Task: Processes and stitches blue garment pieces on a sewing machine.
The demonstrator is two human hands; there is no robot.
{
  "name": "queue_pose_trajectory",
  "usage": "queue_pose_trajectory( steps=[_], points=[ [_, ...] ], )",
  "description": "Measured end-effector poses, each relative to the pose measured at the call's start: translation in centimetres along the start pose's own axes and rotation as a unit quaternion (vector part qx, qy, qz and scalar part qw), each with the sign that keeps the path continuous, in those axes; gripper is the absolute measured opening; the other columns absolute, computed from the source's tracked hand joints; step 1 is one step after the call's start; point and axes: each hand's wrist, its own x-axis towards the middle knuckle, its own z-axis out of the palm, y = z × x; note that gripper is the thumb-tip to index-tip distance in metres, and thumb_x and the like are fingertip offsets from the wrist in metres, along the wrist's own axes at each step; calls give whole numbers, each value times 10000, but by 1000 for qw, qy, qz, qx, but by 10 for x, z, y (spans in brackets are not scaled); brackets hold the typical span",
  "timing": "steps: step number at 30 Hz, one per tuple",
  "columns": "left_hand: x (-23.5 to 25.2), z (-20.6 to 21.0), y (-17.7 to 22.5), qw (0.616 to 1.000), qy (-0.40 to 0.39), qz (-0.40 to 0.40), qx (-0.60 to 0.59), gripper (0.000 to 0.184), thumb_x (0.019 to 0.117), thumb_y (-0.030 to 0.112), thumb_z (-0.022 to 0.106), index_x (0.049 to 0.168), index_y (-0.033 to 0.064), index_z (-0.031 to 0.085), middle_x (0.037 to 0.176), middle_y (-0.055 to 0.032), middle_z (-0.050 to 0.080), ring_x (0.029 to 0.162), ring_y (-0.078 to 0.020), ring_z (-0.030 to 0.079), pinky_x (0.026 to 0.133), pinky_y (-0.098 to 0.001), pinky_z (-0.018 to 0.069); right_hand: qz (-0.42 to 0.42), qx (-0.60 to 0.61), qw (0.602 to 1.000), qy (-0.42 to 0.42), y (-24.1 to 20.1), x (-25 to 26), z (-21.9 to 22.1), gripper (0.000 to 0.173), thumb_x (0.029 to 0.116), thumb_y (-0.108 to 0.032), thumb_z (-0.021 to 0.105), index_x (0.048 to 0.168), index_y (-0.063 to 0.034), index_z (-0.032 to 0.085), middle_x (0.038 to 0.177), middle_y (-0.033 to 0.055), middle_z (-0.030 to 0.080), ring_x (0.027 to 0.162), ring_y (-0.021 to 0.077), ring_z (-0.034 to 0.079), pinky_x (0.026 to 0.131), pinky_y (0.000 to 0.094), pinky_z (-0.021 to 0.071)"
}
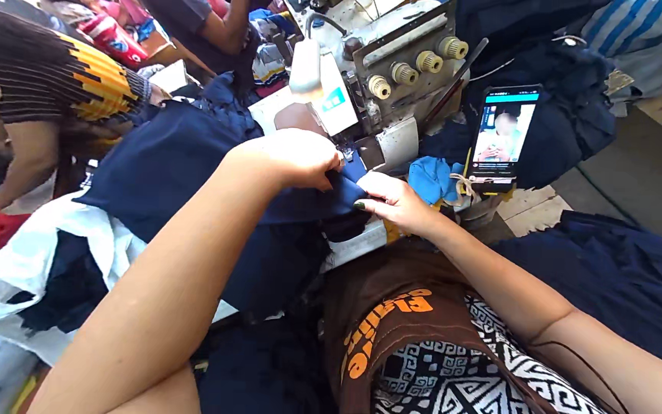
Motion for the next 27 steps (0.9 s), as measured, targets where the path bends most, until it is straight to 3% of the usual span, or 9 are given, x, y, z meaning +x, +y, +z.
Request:
queue_pose_trajectory(
  steps=[3,6,10,14,17,19,22,24,27],
  points=[
    [-1,-15,5,997,-33,-45,44,199,976,236,697,993,39,716,977,-166,688,990,-372,664,816,-580,493,-6,-12,1000,0,6,6,-3,132,976,-54,634,1040,28,715,1090,127,679,1042,161,651,927,311,549],
    [-3,-24,24,997,-48,-54,42,216,970,288,705,925,76,704,871,-127,671,890,-341,665,735,-567,496,-29,-25,999,3,12,9,-2,161,950,3,628,1083,34,712,1128,144,682,1083,190,654,964,339,545],
    [-3,-21,35,997,-47,-43,43,192,970,283,696,927,97,685,843,-94,651,865,-311,660,701,-535,492,-42,-19,999,16,15,6,0,207,949,11,624,1137,28,712,1157,140,680,1117,182,647,998,330,530],
    [-3,-21,23,997,-48,-38,44,251,979,317,687,887,83,671,829,-99,642,857,-311,651,710,-536,486,-30,-8,999,21,14,5,-1,149,951,18,624,1070,36,714,1128,140,678,1087,175,652,969,319,543],
    [-8,-23,11,999,-34,-31,-4,283,981,348,689,935,69,703,830,-102,650,855,-295,644,746,-526,474,-30,14,999,25,17,13,-1,116,959,-21,638,1011,43,719,1079,142,686,1048,171,654,948,314,538],
    [-11,-19,-7,997,-3,-10,-73,310,1005,354,653,916,62,705,763,-81,623,765,-250,613,702,-495,465,-42,32,998,29,21,17,-1,143,971,-32,624,1024,67,713,1075,155,687,1056,167,650,961,305,526],
    [-16,-5,-32,986,67,25,-151,349,1043,278,572,762,74,608,650,-9,511,615,-136,492,587,-373,383,-48,66,996,38,24,22,-1,163,960,25,578,1041,86,706,1081,166,691,1065,161,651,976,295,522],
    [-20,9,-37,969,146,52,-191,260,999,242,602,796,84,639,706,16,556,658,-82,510,618,-319,404,-38,62,996,44,21,22,-1,157,972,19,575,1034,76,707,1079,154,690,1055,146,650,960,280,524],
    [-27,38,-13,906,305,99,-275,166,932,229,617,855,109,702,821,53,636,762,21,577,684,-170,472,-34,-6,998,62,12,17,-4,138,985,-20,610,1028,38,729,1104,134,705,1084,165,663,985,312,535]
  ],
)
